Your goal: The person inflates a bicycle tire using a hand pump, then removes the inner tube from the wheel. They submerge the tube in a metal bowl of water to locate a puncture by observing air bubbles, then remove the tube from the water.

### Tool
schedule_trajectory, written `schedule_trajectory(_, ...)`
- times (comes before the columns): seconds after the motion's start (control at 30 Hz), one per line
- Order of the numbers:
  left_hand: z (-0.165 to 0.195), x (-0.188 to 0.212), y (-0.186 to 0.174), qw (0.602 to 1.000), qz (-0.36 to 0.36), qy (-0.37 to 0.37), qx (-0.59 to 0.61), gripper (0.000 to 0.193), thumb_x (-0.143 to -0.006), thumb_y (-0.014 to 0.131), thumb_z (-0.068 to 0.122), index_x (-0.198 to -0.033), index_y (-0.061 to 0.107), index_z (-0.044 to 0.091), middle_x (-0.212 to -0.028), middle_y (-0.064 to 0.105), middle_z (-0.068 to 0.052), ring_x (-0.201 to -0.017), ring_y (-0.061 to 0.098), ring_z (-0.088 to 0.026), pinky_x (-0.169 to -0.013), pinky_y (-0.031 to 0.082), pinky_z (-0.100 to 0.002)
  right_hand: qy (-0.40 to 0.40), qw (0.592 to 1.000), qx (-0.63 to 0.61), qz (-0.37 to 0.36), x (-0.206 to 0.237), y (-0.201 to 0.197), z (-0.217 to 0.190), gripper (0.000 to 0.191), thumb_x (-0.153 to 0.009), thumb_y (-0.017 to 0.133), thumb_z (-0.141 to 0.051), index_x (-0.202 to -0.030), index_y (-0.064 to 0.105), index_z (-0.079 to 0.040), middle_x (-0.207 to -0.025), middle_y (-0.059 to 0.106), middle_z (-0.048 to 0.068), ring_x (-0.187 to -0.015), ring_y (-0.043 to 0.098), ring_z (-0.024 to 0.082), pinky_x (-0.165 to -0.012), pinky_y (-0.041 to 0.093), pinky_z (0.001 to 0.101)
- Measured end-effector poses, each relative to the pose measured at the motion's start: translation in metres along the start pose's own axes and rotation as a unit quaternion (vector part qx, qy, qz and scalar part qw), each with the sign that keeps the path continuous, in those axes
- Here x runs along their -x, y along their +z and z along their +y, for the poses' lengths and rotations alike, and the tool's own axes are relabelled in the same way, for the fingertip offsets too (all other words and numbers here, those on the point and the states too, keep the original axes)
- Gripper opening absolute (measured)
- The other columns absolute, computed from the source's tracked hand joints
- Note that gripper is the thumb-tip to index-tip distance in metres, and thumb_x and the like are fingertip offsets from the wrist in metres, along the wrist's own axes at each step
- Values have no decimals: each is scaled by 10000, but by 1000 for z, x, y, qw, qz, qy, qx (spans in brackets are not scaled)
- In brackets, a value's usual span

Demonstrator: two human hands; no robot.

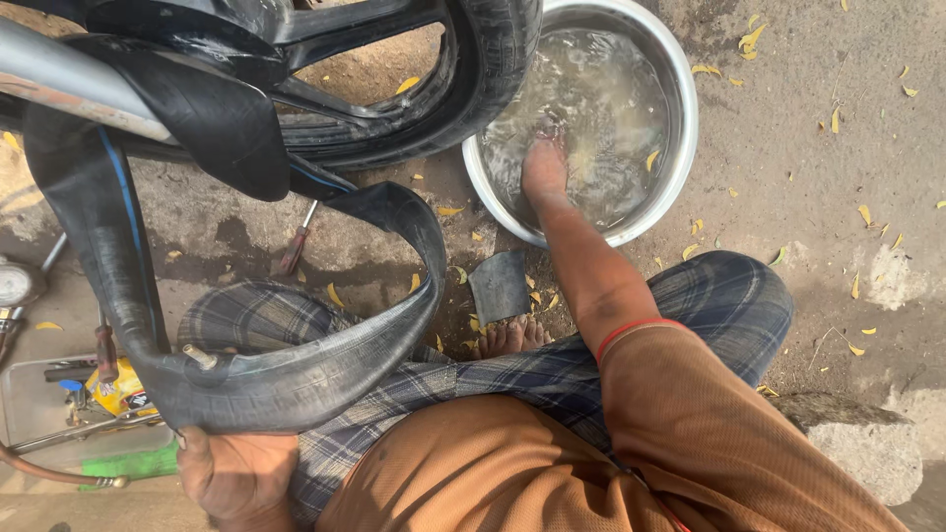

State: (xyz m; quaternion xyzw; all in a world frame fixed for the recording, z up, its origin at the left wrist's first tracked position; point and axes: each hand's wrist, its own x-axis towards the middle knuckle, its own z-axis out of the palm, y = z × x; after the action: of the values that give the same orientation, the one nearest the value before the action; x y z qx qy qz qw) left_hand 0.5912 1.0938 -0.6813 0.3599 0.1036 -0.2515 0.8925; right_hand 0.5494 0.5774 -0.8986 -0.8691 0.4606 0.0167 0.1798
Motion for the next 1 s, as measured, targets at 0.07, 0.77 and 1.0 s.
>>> schedule_trajectory(0.07,-1,-1,1,1000,20,2,-6,800,-942,736,377,-1633,402,150,-1626,467,-81,-1521,413,-309,-1249,273,-639,44,998,-34,-2,-6,0,1,263,-982,488,-102,-1136,663,20,-1144,680,277,-1097,644,444,-959,494,511)
schedule_trajectory(0.77,3,-13,5,998,-48,7,46,656,-1010,695,344,-1588,443,164,-1584,503,-61,-1504,448,-315,-1287,297,-626,-81,969,200,-117,23,-22,-9,293,-944,629,-121,-1195,632,31,-1095,716,246,-1004,712,382,-880,578,463)
schedule_trajectory(1.0,5,-21,5,996,-35,-3,80,739,-967,742,353,-1593,417,134,-1589,496,-40,-1505,450,-283,-1293,309,-573,-152,964,164,-147,25,-21,-29,173,-900,648,-45,-1040,743,-9,-1053,717,282,-1027,703,421,-895,568,471)
